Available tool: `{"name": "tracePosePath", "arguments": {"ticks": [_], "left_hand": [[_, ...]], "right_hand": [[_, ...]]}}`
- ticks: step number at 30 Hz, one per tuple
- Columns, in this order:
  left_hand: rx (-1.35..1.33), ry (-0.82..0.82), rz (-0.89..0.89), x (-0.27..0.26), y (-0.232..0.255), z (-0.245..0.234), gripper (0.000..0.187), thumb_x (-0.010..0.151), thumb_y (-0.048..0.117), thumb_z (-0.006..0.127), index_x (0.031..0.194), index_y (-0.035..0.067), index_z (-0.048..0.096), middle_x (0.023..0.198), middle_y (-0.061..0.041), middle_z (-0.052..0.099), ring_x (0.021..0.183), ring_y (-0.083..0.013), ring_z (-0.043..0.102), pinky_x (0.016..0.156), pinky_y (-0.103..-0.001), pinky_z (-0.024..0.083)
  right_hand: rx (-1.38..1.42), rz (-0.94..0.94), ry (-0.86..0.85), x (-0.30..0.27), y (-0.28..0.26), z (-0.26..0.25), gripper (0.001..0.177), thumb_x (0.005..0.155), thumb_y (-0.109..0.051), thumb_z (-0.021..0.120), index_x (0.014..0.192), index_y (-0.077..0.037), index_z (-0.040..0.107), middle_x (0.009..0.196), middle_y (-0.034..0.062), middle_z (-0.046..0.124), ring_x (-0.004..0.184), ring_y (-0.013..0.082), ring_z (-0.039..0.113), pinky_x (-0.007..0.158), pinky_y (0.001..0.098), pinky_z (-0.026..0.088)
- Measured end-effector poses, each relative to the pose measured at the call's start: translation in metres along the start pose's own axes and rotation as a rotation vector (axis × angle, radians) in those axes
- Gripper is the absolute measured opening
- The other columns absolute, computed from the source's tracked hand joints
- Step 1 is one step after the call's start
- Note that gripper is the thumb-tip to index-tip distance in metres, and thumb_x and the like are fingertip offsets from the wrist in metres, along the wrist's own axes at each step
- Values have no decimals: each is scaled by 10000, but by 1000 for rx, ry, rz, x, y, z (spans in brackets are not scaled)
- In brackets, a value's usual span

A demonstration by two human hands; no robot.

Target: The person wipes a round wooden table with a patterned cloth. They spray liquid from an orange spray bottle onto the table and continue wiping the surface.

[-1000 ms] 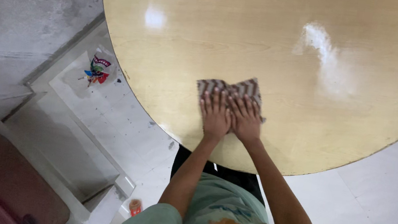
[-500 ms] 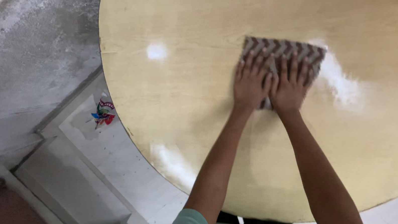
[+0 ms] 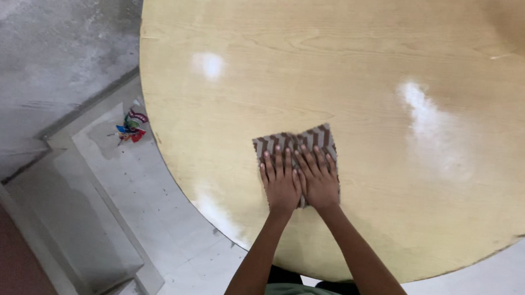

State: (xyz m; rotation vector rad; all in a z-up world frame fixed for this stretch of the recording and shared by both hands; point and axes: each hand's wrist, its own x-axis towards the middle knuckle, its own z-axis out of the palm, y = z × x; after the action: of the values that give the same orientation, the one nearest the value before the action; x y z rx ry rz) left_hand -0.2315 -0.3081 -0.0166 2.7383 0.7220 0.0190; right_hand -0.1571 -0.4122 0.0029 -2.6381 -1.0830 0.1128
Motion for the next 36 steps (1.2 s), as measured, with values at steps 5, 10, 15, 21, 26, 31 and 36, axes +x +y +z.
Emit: {"name": "tracePosePath", "arguments": {"ticks": [5, 10, 15, 21, 26, 31, 36], "left_hand": [[16, -116, 162, -24, 107, 33, 673, 993, 388, 444, 1621, 192, 305, 1720, -62, 166, 1566, -374, 127, 1230, -569, 105], [-11, -43, 444, 46, 216, 70, 701, 1001, 426, 434, 1655, 228, 281, 1742, -18, 140, 1600, -308, 126, 1285, -523, 92], [-18, 52, 363, 126, 250, 87, 653, 1030, 475, 425, 1640, 287, 286, 1724, 13, 205, 1601, -262, 172, 1303, -490, 135], [-42, 197, 77, 106, 188, 54, 635, 1040, 476, 438, 1627, 268, 312, 1705, -48, 264, 1582, -325, 198, 1274, -515, 176], [44, 162, -63, -24, 219, 83, 623, 1054, 359, 385, 1634, 138, 330, 1719, -142, 242, 1586, -403, 179, 1268, -559, 141], [-32, -68, 79, -95, 300, 108, 634, 1018, 383, 382, 1594, 121, 338, 1690, -155, 222, 1549, -441, 141, 1230, -577, 99], [-101, -135, 425, -38, 382, 128, 655, 1041, 404, 369, 1646, 160, 307, 1740, -77, 148, 1595, -351, 123, 1272, -527, 57]], "right_hand": [[8, 127, 60, -93, 93, -24, 474, 1053, -287, 459, 1502, -151, 525, 1602, 39, 471, 1508, 270, 386, 1256, 460, 224], [-60, 304, 208, -89, 205, -47, 520, 1062, -275, 418, 1552, -125, 507, 1643, 101, 424, 1535, 349, 330, 1257, 501, 186], [-102, 213, 226, -8, 282, -64, 526, 1102, -346, 432, 1582, -140, 493, 1686, 112, 373, 1563, 369, 270, 1253, 550, 146], [-32, -93, 140, 34, 239, -66, 572, 1065, -394, 456, 1595, -180, 480, 1692, 110, 351, 1555, 366, 266, 1256, 555, 147], [0, -146, 10, -68, 225, -54, 564, 1031, -403, 445, 1558, -206, 472, 1657, 68, 353, 1533, 309, 275, 1243, 526, 174], [-23, -17, -6, -189, 283, -74, 519, 1039, -359, 429, 1535, -217, 487, 1643, 5, 393, 1525, 245, 318, 1267, 459, 200], [-99, 313, 100, -204, 355, -86, 528, 1082, -326, 338, 1550, -118, 465, 1674, 63, 358, 1574, 303, 273, 1282, 498, 128]]}}
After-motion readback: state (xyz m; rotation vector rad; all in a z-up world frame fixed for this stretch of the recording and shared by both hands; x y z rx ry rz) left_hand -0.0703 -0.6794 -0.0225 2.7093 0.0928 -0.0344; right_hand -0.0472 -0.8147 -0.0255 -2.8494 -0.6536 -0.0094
